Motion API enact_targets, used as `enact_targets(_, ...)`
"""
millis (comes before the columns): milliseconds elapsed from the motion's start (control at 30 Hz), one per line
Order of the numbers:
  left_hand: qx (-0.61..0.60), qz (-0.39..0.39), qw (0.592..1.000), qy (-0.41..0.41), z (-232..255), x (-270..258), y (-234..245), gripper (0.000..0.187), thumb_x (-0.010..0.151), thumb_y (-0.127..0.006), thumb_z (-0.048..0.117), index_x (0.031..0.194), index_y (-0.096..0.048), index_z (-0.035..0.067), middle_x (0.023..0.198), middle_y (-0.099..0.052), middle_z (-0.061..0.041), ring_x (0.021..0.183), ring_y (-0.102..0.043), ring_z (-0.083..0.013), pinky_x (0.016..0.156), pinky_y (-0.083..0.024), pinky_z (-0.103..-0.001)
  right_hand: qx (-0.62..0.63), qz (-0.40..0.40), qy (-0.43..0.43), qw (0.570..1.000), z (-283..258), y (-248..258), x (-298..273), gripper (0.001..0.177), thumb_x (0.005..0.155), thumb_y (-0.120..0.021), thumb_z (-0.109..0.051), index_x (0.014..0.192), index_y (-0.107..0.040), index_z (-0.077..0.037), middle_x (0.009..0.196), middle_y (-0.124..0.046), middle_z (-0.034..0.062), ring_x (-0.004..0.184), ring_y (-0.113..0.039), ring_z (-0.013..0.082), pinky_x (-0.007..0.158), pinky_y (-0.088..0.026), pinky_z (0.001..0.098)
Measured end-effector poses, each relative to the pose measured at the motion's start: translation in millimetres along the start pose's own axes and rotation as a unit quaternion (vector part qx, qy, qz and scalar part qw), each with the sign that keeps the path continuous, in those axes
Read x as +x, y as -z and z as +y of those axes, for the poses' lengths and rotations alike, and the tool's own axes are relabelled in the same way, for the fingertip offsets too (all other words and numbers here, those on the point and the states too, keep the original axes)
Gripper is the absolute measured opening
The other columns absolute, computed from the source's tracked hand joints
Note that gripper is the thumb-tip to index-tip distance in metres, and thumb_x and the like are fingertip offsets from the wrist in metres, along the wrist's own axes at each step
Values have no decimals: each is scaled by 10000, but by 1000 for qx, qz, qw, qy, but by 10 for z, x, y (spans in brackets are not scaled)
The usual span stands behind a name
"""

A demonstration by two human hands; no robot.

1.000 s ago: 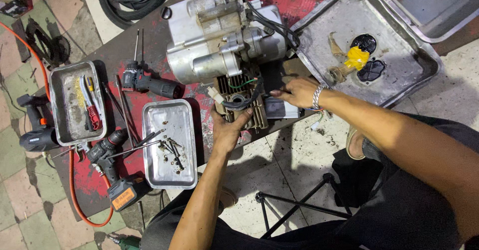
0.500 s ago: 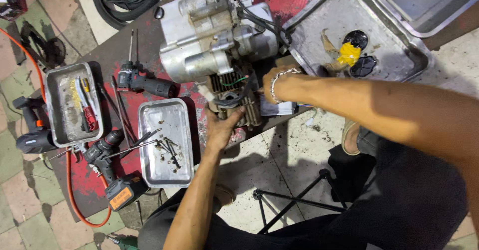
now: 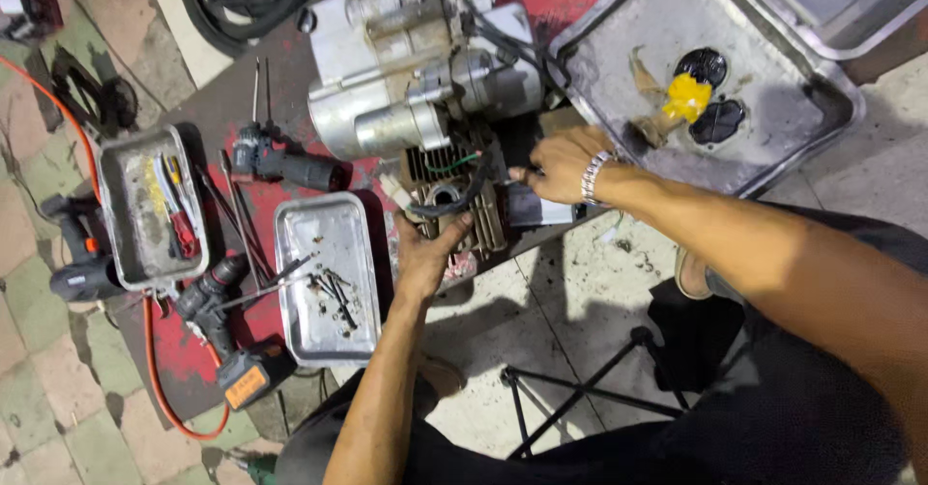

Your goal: The person is working on a disassembled electric motor placed on a low red table. They remove a yellow-wrapped component, use a wrench to tighten bolts on the motor casing, and manipulate internal wiring and parts with their hands.

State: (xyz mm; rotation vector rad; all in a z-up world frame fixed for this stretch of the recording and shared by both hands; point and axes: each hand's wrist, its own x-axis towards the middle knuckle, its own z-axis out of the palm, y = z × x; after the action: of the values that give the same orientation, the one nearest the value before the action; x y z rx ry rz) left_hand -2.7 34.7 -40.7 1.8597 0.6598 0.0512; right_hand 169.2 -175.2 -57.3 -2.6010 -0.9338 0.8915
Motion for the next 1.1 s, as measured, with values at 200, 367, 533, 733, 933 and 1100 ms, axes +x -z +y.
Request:
enact_targets(200, 1, -8, 1000, 31, -125, -132, 73, 867, 764, -881, 346, 1392, -424, -39, 1312, -623, -175, 1223, -591, -278, 1062, -470, -396, 156, 1, -47, 987, 263, -914, 472, 709, 948, -510, -705, 789, -734, -51, 817, -727, 231, 821, -728, 402, 770, -529, 537)
enact_targets(367, -20, -8, 1000, -9, -113, 75, 27, 947, 762, -896, 392, 1418, -374, -46, 1306, -625, -177, 1210, -612, -268, 1055, -499, -379, 101, 53, 37, 993, 570, -886, 496, 721, 976, -474, -715, 815, -756, -71, 829, -715, 235, 824, -693, 417, 764, -531, 516)
enact_targets(533, -22, -10, 998, 53, -102, -70, 136, 1048, 741, -867, 467, 1494, -342, -38, 1383, -603, -187, 1280, -589, -274, 1093, -467, -379, -56, 37, 41, 997, 876, -143, -103, 713, 891, -550, -737, 986, -779, -68, 885, -741, 216, 890, -702, 399, 814, -537, 534)
enact_targets(733, -56, 114, 990, 64, -115, -18, -147, 1046, 760, -811, 587, 1491, -372, -19, 1403, -569, -174, 1273, -557, -257, 1064, -430, -380, -17, 56, -12, 998, 967, -483, -608, 636, 848, -662, -646, 1183, -725, -109, 932, -735, 238, 924, -706, 412, 852, -543, 530)
enact_targets(933, -202, 212, 949, 115, -700, -807, -444, 839, 850, -737, 600, 1405, -504, 17, 1279, -657, -159, 1082, -620, -203, 919, -501, -346, -10, 16, -23, 1000, 880, -439, -1059, 444, 898, -665, -502, 1073, -784, -111, 953, -756, 225, 943, -720, 405, 872, -565, 514)
enact_targets(1100, 100, -7, 991, 85, -1049, -1142, -910, 577, 781, -830, 456, 1149, -696, 32, 1020, -773, -124, 933, -712, -276, 843, -578, -377, -110, -20, -12, 994, 759, -59, -1050, 387, 902, -695, -394, 1043, -791, -47, 1020, -739, 222, 977, -712, 407, 858, -566, 528)
